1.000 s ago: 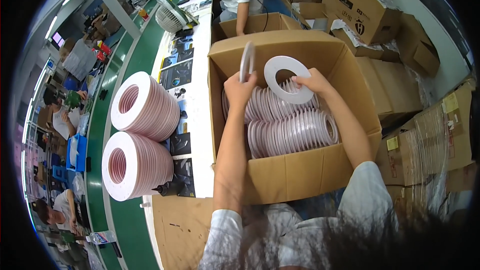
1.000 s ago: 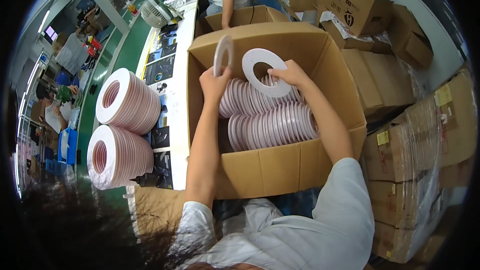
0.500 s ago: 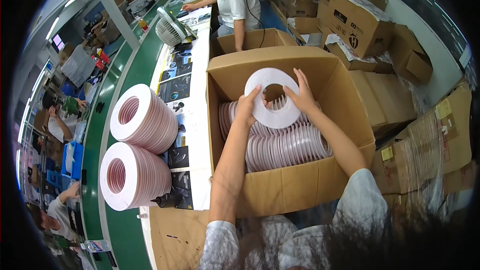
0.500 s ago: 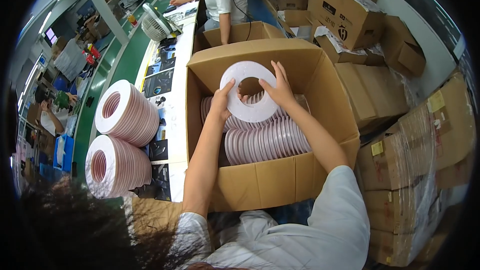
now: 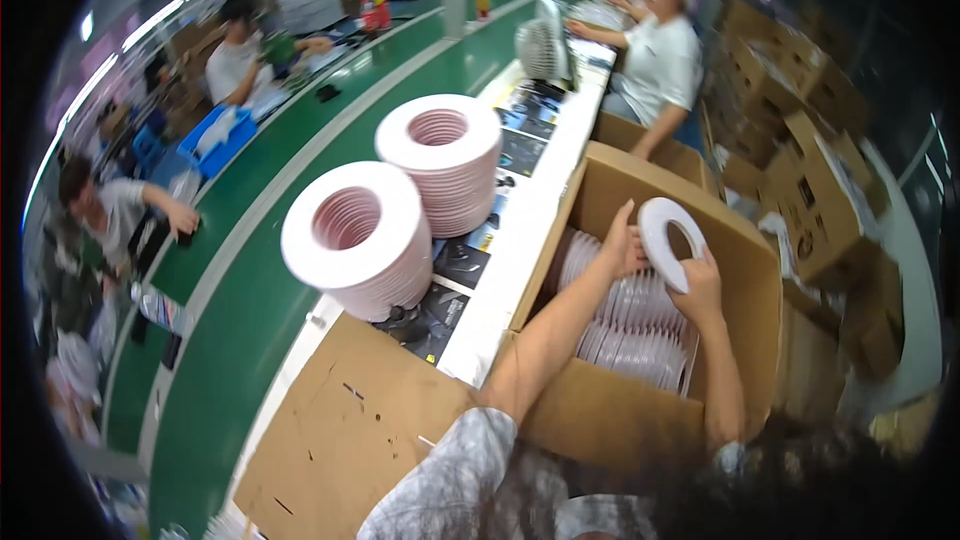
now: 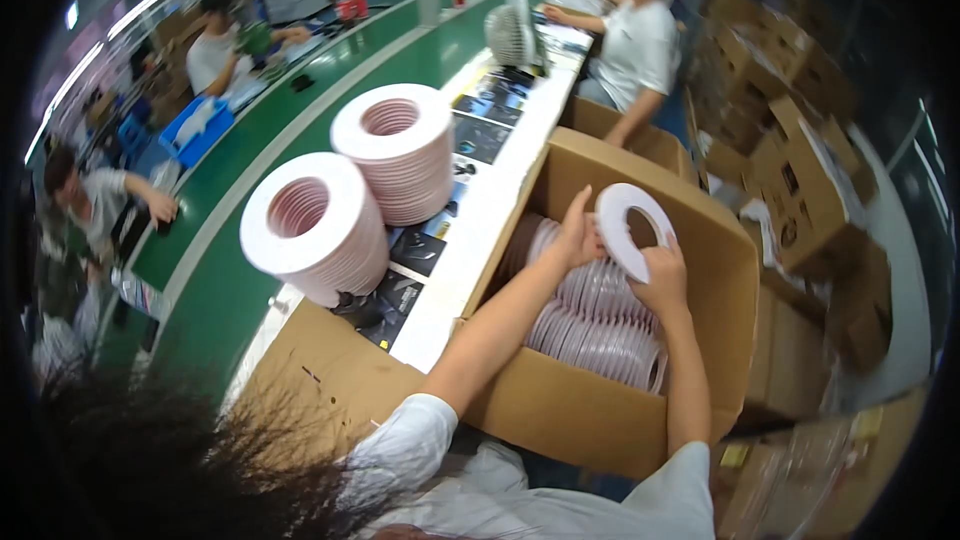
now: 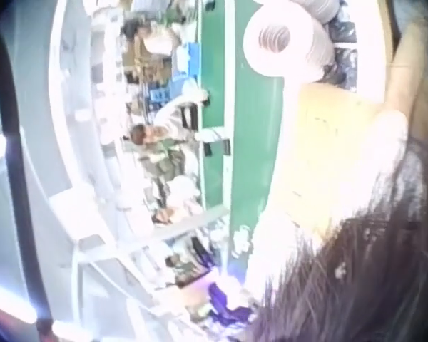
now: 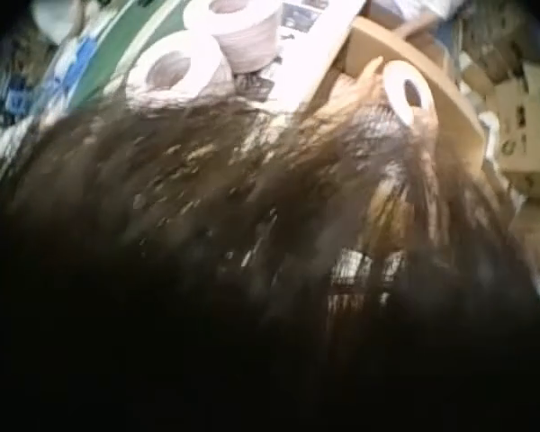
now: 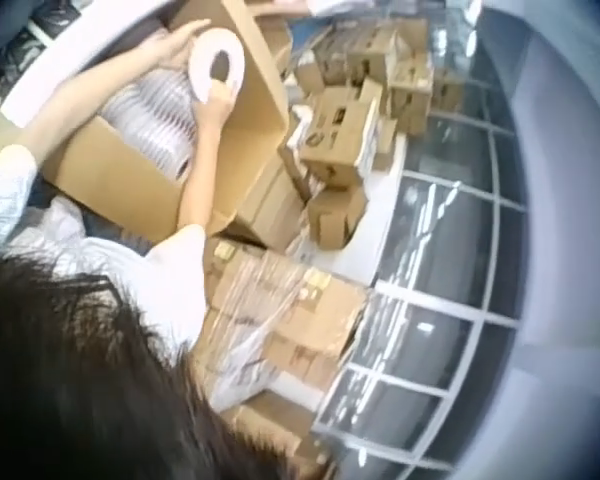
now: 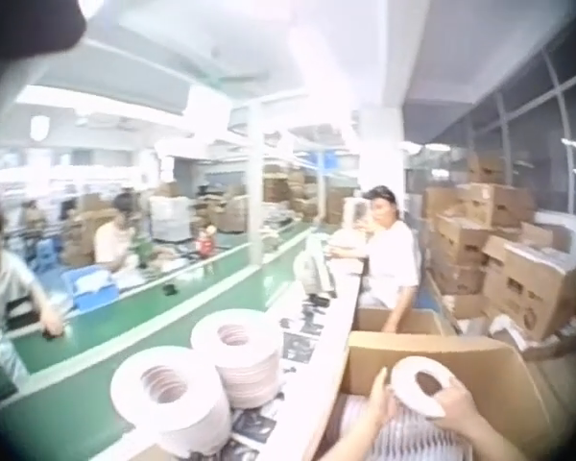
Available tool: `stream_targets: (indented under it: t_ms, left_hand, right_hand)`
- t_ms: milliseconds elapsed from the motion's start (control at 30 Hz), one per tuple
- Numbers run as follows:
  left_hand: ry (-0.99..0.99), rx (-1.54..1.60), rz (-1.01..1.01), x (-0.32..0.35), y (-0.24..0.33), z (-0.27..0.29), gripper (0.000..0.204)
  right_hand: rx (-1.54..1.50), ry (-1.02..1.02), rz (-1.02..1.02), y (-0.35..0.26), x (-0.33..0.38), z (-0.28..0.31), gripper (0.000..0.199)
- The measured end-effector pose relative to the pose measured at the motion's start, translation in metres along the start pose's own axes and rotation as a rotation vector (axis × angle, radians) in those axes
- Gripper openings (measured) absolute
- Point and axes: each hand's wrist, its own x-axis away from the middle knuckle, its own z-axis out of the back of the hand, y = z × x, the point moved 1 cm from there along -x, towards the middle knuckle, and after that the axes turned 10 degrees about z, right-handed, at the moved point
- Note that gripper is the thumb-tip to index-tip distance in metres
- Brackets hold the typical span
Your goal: Packing circular reels or components into a cardboard box on an assembly line.
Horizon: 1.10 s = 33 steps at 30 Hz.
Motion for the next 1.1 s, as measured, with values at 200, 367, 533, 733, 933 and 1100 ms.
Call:
stream_targets:
  t_ms: [200,367,533,733,933,1100]
  left_hand:
    - [0.162,-0.023,-0.246,-0.006,-0.004,0.022,0.068]
    - [0.135,0.061,-0.644,0.018,0.001,0.013,0.047]
    - [0.189,0.043,-0.760,0.044,0.037,0.032,0.046]
    - [0.236,0.029,-0.820,0.061,0.055,0.046,0.044]
    - [0.291,0.001,-0.846,0.073,0.067,0.057,0.042]
    - [0.330,-0.040,-0.861,0.083,0.079,0.060,0.040]
  right_hand:
    - [-0.232,0.207,0.308,-0.091,-0.142,0.071,0.033]
    - [-0.209,0.045,0.832,-0.216,-0.253,0.084,0.050]
    - [-0.264,-0.067,0.974,-0.290,-0.285,0.062,0.056]
    - [-0.234,-0.089,1.059,-0.311,-0.291,0.046,0.059]
    - [-0.205,-0.101,1.074,-0.319,-0.288,0.040,0.065]
    - [-0.264,-0.146,1.080,-0.316,-0.291,0.037,0.064]
